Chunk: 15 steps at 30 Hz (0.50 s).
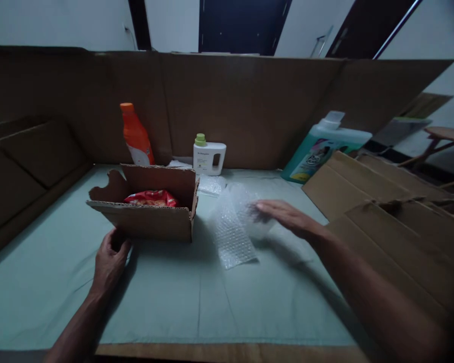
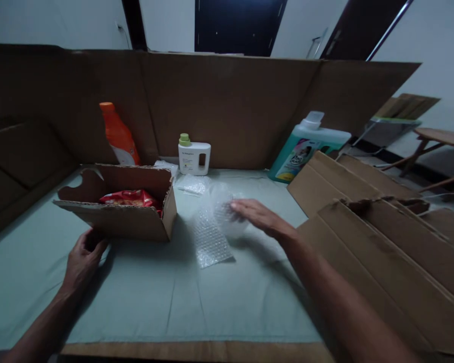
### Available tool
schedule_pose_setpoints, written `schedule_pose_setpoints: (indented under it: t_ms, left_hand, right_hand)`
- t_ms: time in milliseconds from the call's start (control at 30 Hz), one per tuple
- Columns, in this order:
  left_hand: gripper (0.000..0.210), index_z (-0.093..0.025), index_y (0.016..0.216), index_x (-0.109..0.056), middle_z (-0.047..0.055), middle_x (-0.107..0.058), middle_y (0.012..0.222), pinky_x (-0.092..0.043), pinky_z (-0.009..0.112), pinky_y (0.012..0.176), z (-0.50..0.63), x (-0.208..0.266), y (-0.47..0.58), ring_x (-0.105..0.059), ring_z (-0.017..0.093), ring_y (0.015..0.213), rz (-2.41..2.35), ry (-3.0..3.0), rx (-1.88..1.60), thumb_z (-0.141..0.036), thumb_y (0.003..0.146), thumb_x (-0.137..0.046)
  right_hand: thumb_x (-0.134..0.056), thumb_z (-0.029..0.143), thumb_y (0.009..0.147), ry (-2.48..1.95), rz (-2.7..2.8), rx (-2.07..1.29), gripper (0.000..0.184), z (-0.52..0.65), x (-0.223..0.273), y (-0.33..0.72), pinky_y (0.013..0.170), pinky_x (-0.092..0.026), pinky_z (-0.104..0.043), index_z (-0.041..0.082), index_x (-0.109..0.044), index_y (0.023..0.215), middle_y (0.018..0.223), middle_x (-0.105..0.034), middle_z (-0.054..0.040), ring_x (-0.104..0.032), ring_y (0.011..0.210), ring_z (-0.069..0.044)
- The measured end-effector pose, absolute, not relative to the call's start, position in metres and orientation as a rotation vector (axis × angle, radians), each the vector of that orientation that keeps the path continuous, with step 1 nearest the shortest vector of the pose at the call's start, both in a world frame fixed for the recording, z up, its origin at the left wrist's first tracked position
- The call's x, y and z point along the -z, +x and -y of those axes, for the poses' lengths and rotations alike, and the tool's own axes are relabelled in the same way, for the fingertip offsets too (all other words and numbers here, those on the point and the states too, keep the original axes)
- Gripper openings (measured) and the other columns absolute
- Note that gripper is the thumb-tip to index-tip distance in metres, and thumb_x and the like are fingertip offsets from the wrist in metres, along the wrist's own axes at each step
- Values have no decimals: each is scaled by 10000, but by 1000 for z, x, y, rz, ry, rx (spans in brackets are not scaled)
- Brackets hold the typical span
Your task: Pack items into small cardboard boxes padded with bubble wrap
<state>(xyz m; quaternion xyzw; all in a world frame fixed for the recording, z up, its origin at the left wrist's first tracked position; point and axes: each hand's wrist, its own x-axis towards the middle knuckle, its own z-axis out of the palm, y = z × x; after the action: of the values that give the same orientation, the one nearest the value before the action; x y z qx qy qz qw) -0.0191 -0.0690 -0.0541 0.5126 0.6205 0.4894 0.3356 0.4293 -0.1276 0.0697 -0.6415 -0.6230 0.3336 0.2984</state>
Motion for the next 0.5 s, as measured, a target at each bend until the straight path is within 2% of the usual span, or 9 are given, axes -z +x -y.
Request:
schedule_pose_setpoints:
  t_ms: [67, 133, 233, 300, 333, 400, 500]
  left_hand:
    - [702, -159, 1293, -561, 164, -645, 1302, -416, 485, 1128, 69, 54, -20, -597, 313, 1236, -1601, 1347, -1273, -502, 695, -696]
    - [700, -167, 1302, -557, 159, -645, 1301, -418, 481, 1130, 70, 55, -21, -597, 313, 1243, -1595, 1342, -1267, -485, 696, -709]
    - [713, -179, 1319, -554, 149, -656, 1274, -434, 500, 1117, 73, 54, -21, -604, 327, 1236, -1609, 1298, -1272, -479, 693, -718]
    - [713, -187, 1327, -556, 145, -661, 1263, -450, 507, 1102, 74, 53, -21, -612, 334, 1225, -1626, 1268, -1277, -471, 694, -720]
    - [707, -193, 1332, -557, 144, -660, 1268, -455, 504, 1098, 74, 53, -22, -612, 334, 1225, -1629, 1262, -1275, -465, 700, -719]
    - [708, -200, 1349, -545, 146, -648, 1302, -457, 498, 1097, 75, 54, -23, -602, 330, 1243, -1611, 1264, -1269, -453, 711, -719]
    - [756, -193, 1384, -506, 163, -618, 1354, -436, 520, 1112, 74, 57, -25, -578, 337, 1278, -1565, 1282, -1260, -471, 714, -718]
  right_hand:
    - [-465, 717, 885, -1790, 1720, -569, 579, 132, -102, 441, 704, -476, -350, 184, -684, 827, 815, -695, -86, -606, 740, -217]
    - [-413, 580, 960, -1893, 1728, -40, 484, 142, -138, 444, 664, -436, -330, 192, -655, 803, 760, -673, -75, -588, 697, -203]
    - [-407, 338, 987, -2030, 1693, 692, 314, 158, -177, 434, 690, -414, -336, 190, -681, 954, 888, -719, -109, -628, 793, -235]
    - [-435, 206, 951, -2105, 1786, 927, 280, 164, -183, 426, 736, -419, -349, 179, -687, 1072, 1052, -732, -147, -648, 925, -270]
    - [-442, 152, 931, -2153, 1883, 941, 306, 164, -179, 422, 760, -422, -360, 174, -687, 1113, 1112, -726, -162, -648, 979, -286]
    - [-432, 70, 903, -2256, 2096, 747, 364, 162, -157, 420, 783, -426, -388, 158, -702, 1130, 1134, -722, -197, -653, 1003, -311]
    - [-503, 12, 830, -2313, 2267, 269, 307, 159, -107, 427, 711, -437, -379, 178, -758, 877, 890, -756, -176, -690, 818, -290]
